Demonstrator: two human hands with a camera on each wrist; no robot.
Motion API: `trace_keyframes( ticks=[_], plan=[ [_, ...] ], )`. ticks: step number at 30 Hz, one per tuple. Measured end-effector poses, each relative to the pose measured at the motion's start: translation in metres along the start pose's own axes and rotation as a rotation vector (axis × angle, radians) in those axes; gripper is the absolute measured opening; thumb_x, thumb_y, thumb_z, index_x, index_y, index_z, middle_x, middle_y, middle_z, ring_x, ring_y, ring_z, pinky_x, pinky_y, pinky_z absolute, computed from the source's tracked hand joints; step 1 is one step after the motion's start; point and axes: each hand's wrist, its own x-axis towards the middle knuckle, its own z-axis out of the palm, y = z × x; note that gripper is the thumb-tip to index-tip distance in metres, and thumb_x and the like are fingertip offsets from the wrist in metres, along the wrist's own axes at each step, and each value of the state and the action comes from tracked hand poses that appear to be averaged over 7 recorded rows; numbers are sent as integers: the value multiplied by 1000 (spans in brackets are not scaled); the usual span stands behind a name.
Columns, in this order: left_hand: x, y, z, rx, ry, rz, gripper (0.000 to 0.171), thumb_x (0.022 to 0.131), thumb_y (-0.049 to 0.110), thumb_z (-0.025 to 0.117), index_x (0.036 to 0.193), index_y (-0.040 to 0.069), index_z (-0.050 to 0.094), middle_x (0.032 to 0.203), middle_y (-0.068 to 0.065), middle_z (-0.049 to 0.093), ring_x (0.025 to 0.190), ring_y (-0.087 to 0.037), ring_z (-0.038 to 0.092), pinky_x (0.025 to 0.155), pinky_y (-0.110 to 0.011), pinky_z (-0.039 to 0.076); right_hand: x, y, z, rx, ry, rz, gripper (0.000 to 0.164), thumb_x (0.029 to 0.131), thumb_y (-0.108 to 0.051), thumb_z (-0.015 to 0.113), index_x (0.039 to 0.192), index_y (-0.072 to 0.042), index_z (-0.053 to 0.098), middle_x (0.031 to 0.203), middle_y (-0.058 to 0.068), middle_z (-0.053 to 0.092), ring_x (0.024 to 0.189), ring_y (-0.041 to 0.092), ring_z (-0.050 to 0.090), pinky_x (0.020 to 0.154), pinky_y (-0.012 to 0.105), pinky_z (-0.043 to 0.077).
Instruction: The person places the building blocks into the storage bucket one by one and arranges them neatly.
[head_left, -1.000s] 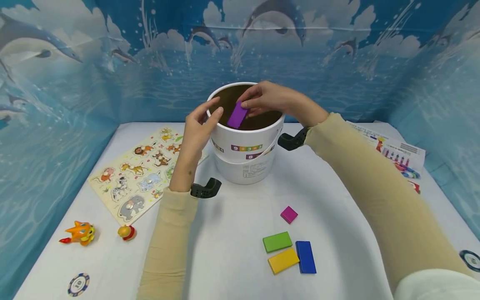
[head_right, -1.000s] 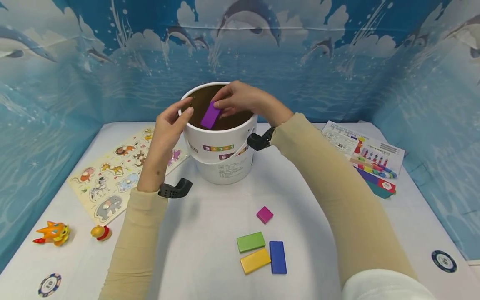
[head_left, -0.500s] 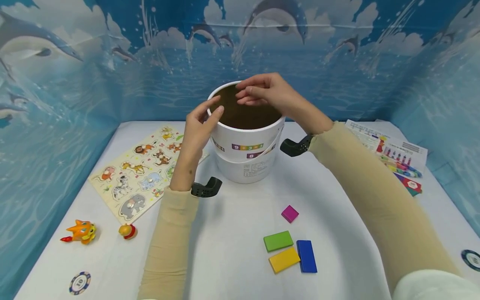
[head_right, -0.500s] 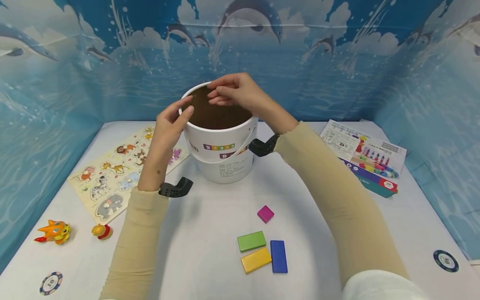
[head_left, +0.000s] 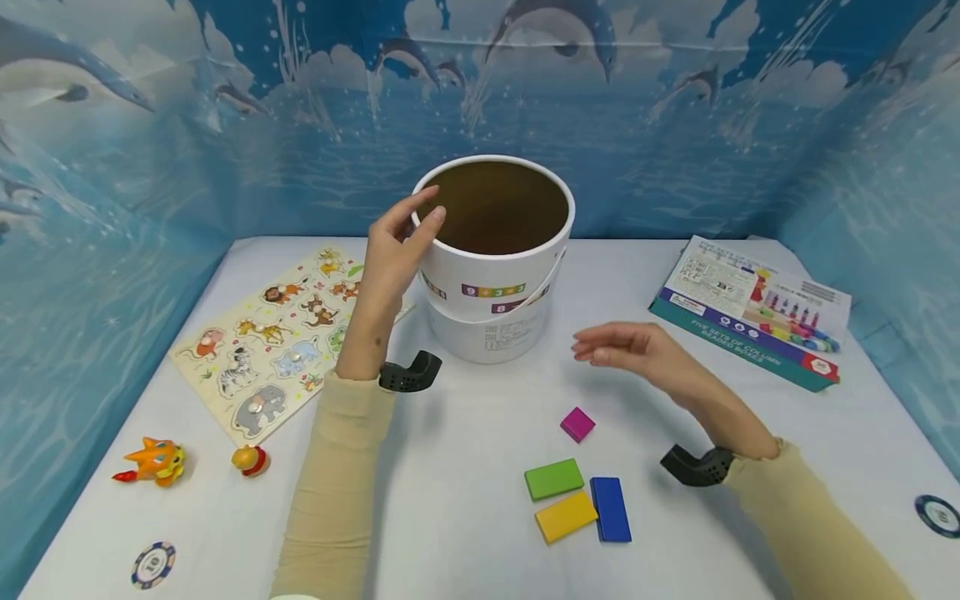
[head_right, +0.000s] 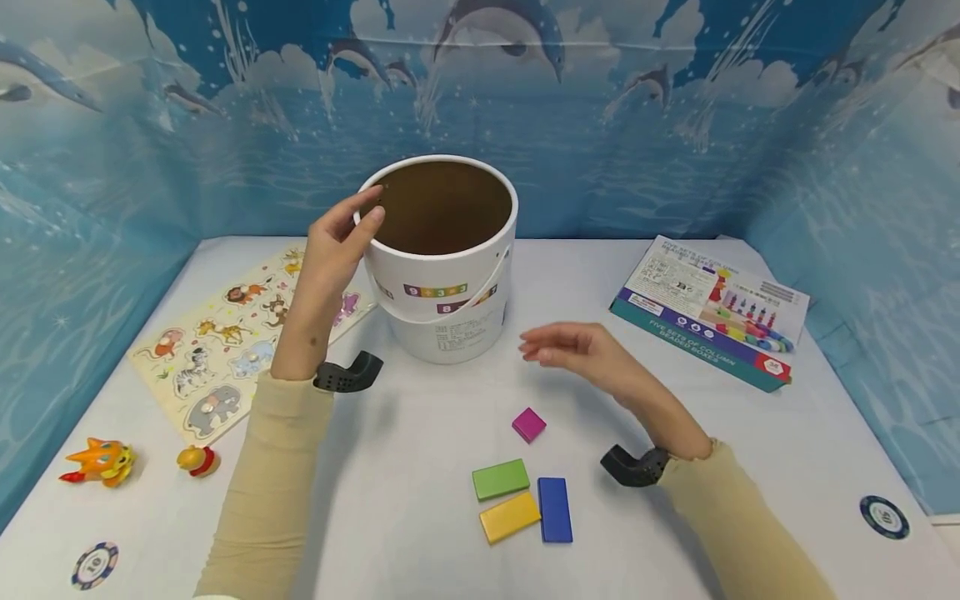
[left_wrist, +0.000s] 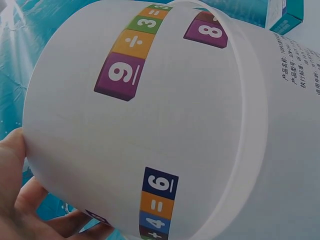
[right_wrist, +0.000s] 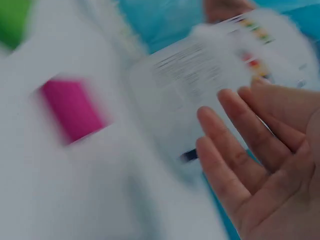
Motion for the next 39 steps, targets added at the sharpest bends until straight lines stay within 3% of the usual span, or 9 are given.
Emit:
trace_keyframes(
  ticks=[4,9,11,14,19,22,29,34,39],
  plan=[
    [1,0,0,-5,-3,-3,43,86,25,58,126,13,52,82,-6,36,77,-17,35,70,-28,31,-19,43,14,-183,-166,86,42,87,-13,57,128,-9,49,131,10,44,124,19,36,97,36,32],
    [1,1,0,1,3,-3,43,86,25,58,127,13,51,83,-7,37,78,-16,35,71,-28,31,-28,59,26,-310,-250,50,55,80,-23,65,132,-19,45,142,3,29,133,22,13,99,55,15],
    [1,2,0,4,10,-10,43,86,25,58,127,13,51,85,-6,39,80,-17,36,73,-28,31,-28,60,30,-357,-233,14,52,80,-24,65,129,-20,48,141,2,32,133,24,13,98,57,15],
    [1,3,0,7,13,-17,43,86,26,58,127,13,51,86,-5,39,82,-16,36,75,-28,31,-26,61,33,-399,-187,-11,41,80,-25,66,119,-22,56,136,-1,39,133,22,17,99,52,21],
    [2,2,0,-2,9,-12,43,86,25,58,126,13,51,82,-5,37,79,-17,36,74,-28,31,-27,65,35,-380,-115,-20,35,79,-23,67,112,-23,57,132,-1,44,130,21,26,97,27,32],
    [1,1,0,-6,7,-13,43,86,25,58,127,12,51,82,-4,36,78,-17,35,73,-28,31,-27,65,35,-342,-70,-3,38,78,-22,68,114,-22,57,131,1,46,125,21,34,94,18,31],
    [1,1,0,-2,15,-28,43,86,26,58,126,14,52,81,-5,36,77,-16,35,72,-28,31,-26,65,32,-233,-4,24,39,79,-17,67,116,-15,57,114,1,57,105,14,50,88,22,40],
    [7,-9,0,4,7,-29,42,85,30,59,125,19,53,84,-4,38,80,-16,37,73,-29,32,-21,40,20,-81,-5,-3,35,87,-7,56,121,-3,52,114,9,57,99,15,56,82,25,45],
    [13,-23,-1,19,15,1,42,83,37,61,123,26,55,83,-4,38,78,-17,37,72,-29,32,1,-34,2,9,46,-140,33,93,-4,43,125,1,47,112,13,57,94,24,58,83,28,45]
  ],
)
